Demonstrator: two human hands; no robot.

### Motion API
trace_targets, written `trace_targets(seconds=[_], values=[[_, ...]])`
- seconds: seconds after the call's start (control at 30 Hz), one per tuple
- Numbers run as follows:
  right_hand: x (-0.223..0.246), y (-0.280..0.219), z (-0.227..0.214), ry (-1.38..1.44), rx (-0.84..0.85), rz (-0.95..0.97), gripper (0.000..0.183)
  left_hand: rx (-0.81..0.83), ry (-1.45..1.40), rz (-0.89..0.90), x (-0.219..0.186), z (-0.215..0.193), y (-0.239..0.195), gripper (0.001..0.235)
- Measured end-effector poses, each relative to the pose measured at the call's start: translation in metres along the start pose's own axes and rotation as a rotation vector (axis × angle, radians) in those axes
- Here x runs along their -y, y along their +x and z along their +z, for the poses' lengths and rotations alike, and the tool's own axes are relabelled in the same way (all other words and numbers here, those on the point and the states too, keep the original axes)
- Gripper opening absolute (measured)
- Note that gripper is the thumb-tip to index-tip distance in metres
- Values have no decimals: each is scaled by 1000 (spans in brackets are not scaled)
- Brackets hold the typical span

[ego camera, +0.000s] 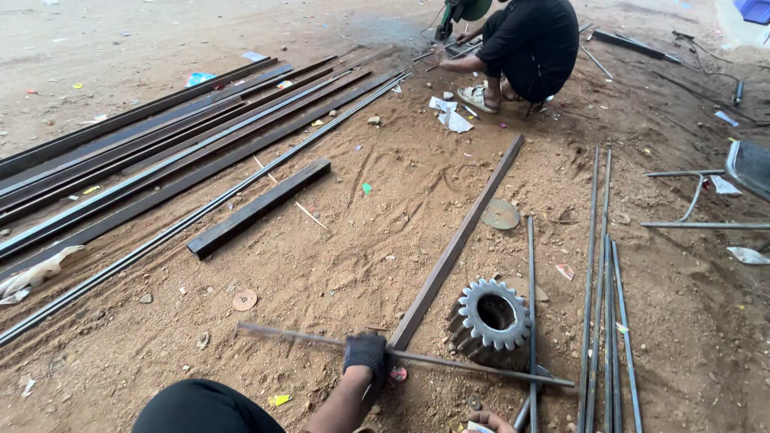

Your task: The person sits on the ground and repeatedly hammers thin metal rods against a large metal gear to straighten them. They pick up a rod, position it against the gear, strike it with a hammer, and then place it aside before repeating the process with another rod.

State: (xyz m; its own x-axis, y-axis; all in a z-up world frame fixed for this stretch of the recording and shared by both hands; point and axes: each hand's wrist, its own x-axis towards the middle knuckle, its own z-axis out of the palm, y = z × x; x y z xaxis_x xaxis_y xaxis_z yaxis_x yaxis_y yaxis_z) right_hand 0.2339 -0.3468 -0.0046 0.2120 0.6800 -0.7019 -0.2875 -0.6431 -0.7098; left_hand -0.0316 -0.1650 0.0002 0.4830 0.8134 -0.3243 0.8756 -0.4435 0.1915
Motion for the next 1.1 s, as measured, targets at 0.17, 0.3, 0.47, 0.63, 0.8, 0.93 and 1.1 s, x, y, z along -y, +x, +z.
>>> trace_targets(seconds=[0.17,0.3,0.47,0.63,0.8,0.93,1.1], values=[[9,-19,3,56,-19,32,45,91,-112,40,18,21,2,24],[3,-51,-13,167,-76,74,44,274,-108,-56,28,31,28,36],[-25,-72,-28,113,38,115,46,119,-44,-15,35,49,10,31],[-32,-75,-31,68,43,128,44,162,-192,-65,10,14,-4,40],[-29,-78,-28,23,-31,132,42,132,-298,-132,-4,-1,-12,54],[-20,-80,-20,26,23,117,47,108,-257,-52,5,-10,-20,57],[-8,-82,0,-7,98,126,52,15,-277,-48,-1,-33,-35,56]])
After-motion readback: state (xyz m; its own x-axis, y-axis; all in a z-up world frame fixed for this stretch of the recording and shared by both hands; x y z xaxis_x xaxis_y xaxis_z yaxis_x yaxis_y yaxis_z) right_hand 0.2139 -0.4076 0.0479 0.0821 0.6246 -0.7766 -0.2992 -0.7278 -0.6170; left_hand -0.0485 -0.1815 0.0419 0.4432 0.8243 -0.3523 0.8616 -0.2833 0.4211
